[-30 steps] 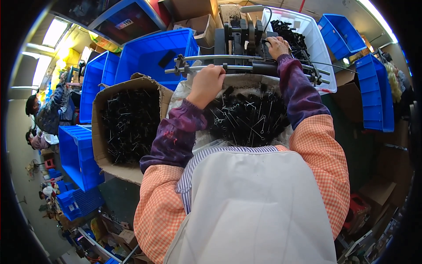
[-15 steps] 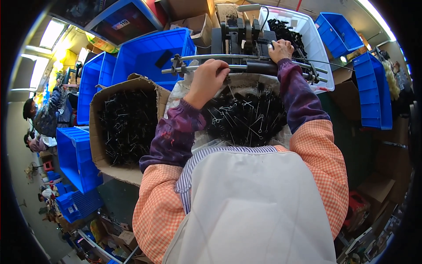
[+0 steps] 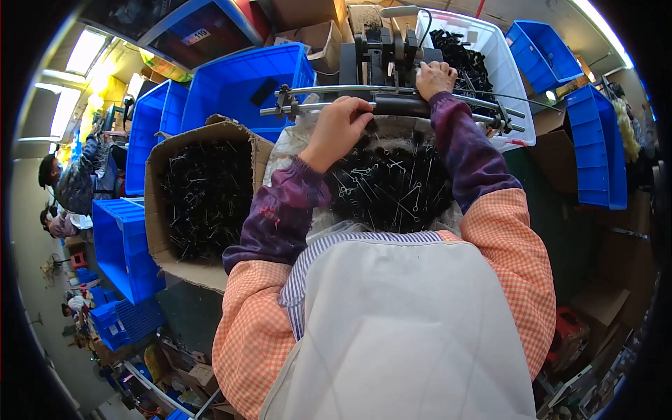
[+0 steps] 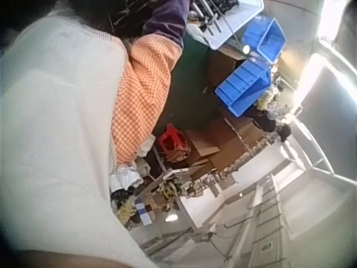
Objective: The person assembles small metal components by placing metal rods into a manual assembly jig and processing them with a manual press.
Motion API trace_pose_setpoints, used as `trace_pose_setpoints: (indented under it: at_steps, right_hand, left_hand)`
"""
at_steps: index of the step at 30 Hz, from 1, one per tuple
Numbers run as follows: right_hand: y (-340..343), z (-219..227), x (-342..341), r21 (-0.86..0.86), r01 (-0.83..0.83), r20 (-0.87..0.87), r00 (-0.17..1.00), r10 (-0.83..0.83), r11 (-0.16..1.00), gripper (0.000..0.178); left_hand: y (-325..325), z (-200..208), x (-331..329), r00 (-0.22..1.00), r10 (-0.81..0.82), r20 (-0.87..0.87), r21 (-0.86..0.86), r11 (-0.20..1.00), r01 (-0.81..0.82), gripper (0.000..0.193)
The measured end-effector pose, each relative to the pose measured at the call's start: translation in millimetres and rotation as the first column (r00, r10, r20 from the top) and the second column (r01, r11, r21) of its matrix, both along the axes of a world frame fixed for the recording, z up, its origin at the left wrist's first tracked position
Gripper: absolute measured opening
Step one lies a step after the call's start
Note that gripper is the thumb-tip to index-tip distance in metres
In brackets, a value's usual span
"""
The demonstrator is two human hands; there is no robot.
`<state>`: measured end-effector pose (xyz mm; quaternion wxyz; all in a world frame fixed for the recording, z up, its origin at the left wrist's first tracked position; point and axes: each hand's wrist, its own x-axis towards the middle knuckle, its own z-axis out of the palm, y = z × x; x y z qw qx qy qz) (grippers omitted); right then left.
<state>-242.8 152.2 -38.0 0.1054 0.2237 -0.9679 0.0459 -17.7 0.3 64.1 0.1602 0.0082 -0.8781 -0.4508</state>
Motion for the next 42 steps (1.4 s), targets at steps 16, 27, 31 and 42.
trace_pose_setpoints:
  at_steps: [16,27,31,42]
  right_hand:
    - [102,41,-78,0.016,0.441,0.154,0.886,-0.438,0.897,0.038]
    - [44,61,81,-0.819,-0.253,0.376,0.441,0.815,0.515,0.024]
    - [39,31,21,-0.451,-0.179,0.121,0.958,0.258,0.875,0.025]
    - [17,-10,-34,-0.046,-0.097,-0.009,0.995,0.097,0.994,0.023]
  left_hand:
    - [16,-8,-12,0.998,-0.054,0.027,0.152,0.987,0.049,0.013]
    - [31,-31,-34,0.993,0.034,-0.112,0.210,0.978,-0.010,0.019]
    - [7,-40,-7,0.989,0.036,0.144,-0.202,0.979,-0.006,0.039]
    - [-44,-61,22,0.802,-0.140,0.580,-0.371,0.831,0.414,0.025]
